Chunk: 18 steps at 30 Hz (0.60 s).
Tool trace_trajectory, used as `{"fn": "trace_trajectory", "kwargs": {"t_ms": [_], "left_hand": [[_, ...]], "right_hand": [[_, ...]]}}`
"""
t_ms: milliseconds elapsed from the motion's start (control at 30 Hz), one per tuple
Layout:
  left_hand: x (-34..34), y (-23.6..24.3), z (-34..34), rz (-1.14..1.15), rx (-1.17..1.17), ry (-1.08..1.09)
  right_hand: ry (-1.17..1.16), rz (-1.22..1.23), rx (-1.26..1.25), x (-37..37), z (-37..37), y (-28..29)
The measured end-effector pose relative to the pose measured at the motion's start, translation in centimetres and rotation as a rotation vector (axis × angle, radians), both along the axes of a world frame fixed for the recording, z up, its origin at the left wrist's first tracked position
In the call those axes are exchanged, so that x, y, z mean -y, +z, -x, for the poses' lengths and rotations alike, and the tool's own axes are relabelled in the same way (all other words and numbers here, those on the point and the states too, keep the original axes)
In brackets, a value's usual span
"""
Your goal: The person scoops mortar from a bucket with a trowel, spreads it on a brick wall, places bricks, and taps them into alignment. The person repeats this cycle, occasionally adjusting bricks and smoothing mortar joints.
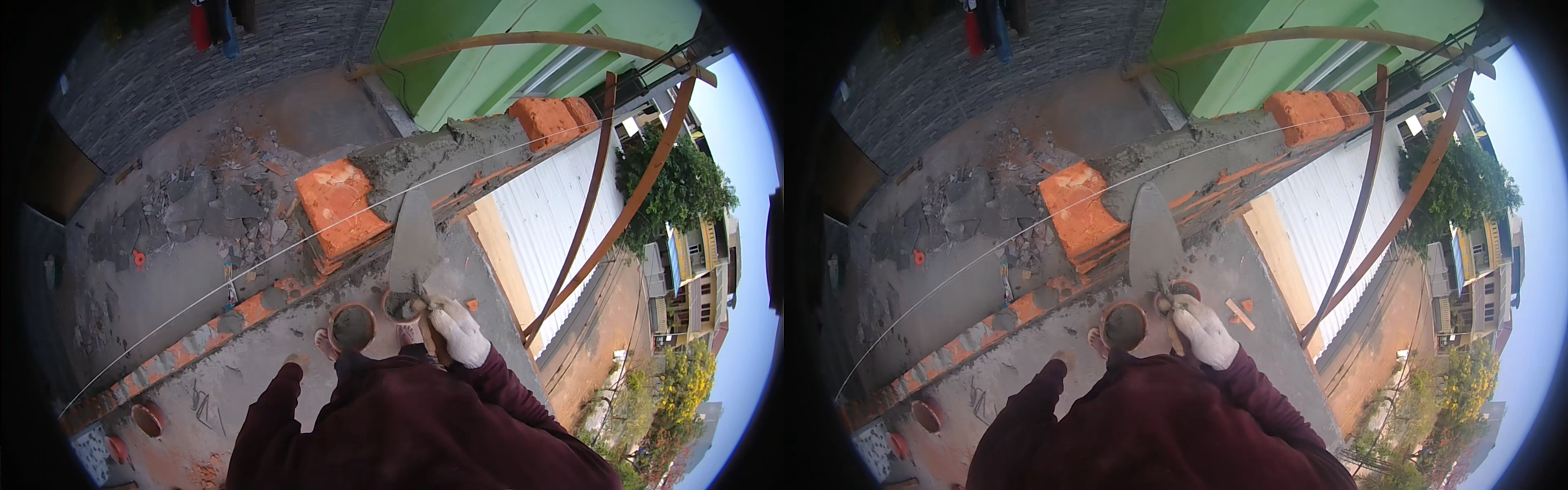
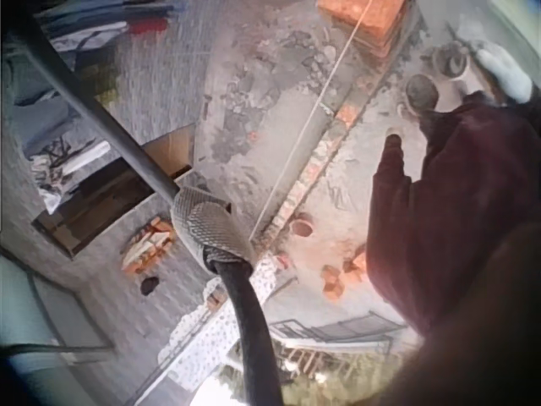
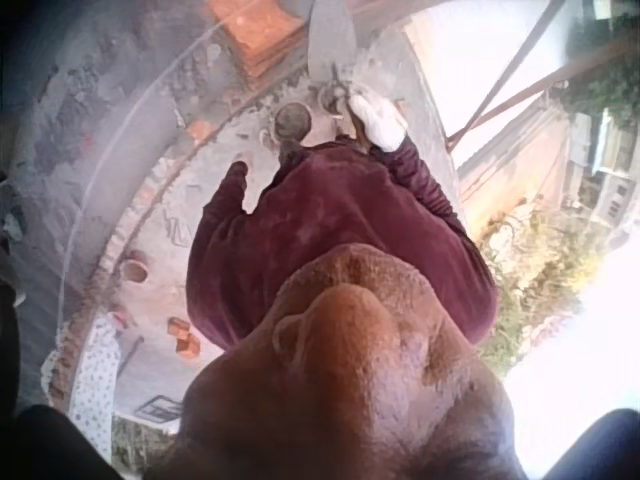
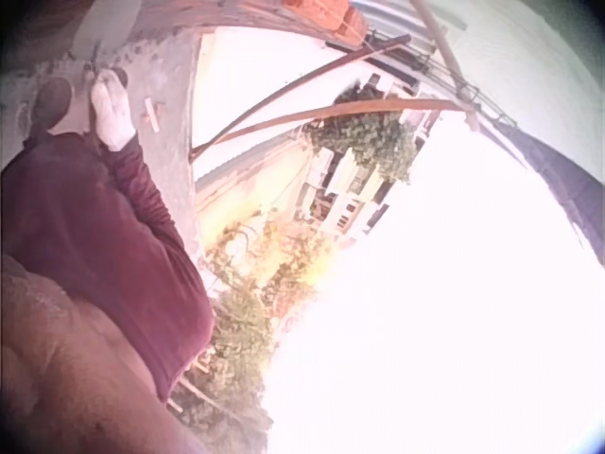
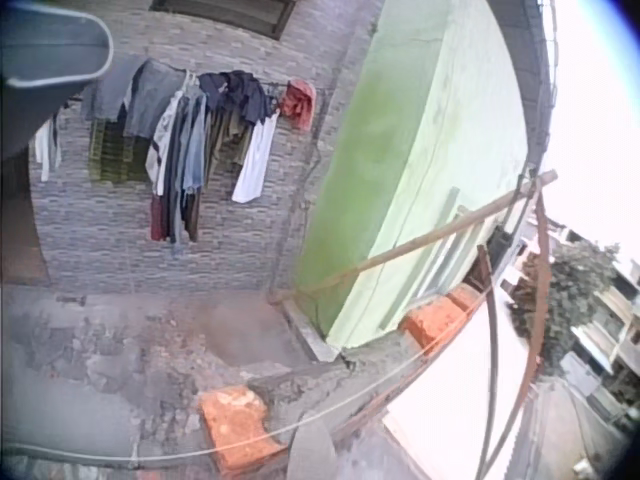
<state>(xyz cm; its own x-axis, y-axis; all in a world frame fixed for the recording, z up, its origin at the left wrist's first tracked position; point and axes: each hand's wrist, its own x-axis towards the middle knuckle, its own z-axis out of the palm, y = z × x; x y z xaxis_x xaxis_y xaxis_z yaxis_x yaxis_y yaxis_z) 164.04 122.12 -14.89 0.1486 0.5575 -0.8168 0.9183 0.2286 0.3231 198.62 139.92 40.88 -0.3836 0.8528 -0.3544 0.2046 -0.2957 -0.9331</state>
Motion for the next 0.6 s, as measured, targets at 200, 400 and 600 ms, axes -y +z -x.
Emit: {"fn": "trace_trajectory", "kwargs": {"t_ms": [200, 400, 600], "left_hand": [[-0.5, 3.9, -5.7, -0.213, 0.316, 0.235], [1.6, 9.6, -8.9, -0.223, 0.243, 0.66], [12.0, 8.8, -22.9, -0.155, 0.396, 1.665]], "right_hand": [[0.023, -0.158, 0.121, 0.0, -2.2, -1.3], [0.211, -0.005, 0.376, -1.1, -8.2, -4.4], [1.181, -0.471, 0.942, -6.7, -11.7, -21.2]]}}
